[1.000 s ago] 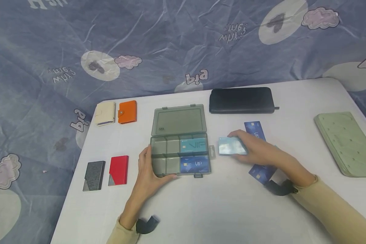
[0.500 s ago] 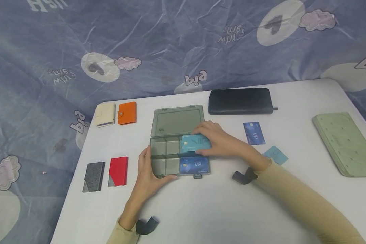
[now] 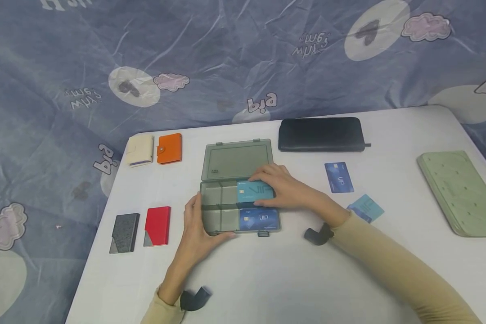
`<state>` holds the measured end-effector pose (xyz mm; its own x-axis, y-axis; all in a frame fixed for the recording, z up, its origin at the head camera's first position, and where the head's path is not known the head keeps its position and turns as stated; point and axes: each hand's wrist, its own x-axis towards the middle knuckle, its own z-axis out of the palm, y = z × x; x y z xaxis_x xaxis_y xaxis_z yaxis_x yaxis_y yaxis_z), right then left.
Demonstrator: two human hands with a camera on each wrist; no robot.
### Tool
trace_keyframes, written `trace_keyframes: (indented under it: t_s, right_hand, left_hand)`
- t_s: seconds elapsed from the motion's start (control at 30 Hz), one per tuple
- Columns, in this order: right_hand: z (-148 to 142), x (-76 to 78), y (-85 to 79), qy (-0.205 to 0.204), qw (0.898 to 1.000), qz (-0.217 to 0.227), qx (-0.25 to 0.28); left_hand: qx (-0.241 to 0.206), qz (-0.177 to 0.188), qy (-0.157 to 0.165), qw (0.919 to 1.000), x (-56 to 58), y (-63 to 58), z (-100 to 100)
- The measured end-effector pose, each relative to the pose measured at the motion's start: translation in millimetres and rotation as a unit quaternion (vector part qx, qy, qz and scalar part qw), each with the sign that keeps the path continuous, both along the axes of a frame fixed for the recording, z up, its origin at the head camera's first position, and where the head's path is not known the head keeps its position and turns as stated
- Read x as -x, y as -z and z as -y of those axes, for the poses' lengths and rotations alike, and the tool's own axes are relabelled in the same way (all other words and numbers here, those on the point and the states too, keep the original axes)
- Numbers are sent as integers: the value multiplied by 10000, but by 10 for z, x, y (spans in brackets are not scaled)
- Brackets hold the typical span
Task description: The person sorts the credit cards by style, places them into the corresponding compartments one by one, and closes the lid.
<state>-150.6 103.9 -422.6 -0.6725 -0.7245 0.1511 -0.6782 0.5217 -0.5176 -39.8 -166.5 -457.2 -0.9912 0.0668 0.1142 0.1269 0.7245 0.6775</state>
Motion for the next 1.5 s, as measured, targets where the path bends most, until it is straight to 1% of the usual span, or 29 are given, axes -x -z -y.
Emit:
trace_keyframes:
  t_s: [0.17, 0.3, 0.57, 0.73, 0.83, 0.97, 1.1, 1.2, 1.3, 1.4, 1.5]
  right_hand:
    - [-42, -22, -5, -24, 9986, -460, -255]
    - [-55, -37, -30, -98, 9967, -711, -370]
    - [-37, 5, -45, -182, 9963, -751, -386]
    - [-44, 46, -36, -231, 9948, -905, -408]
    - [-51, 21, -46, -333, 9932, -1034, -415]
    - [-44, -45, -68, -576, 9913, -1118, -388]
    - [-60, -65, -36, -599, 9913, -1105, -401]
    - [-114, -61, -20, -513, 9927, -1054, -294]
    - [-245, -76, -50, -271, 9955, -903, -98]
    - [-465, -99, -105, 253, 9966, -784, 71]
    - [-750, -114, -152, 843, 9931, -805, 160]
  left_hand:
    - [92, 19, 17, 10000, -6, -13, 2]
    - [138, 51, -14, 9999, -11, -16, 3]
    - [105, 74, -43, 9999, -7, -9, 1]
    - [78, 112, -75, 9999, 0, -8, -2]
    - [64, 106, -54, 9999, 5, -18, -4]
    - [66, 57, -32, 10000, 10, -33, 0]
    - [49, 37, -29, 10000, 12, -37, 7]
    - [22, 71, -36, 10000, 10, -31, 9]
    - [-8, 109, -60, 9999, 10, -18, 8]
    - [-10, 103, -80, 9999, 8, -8, 6]
    - [9, 67, -86, 9999, 7, -3, 6]
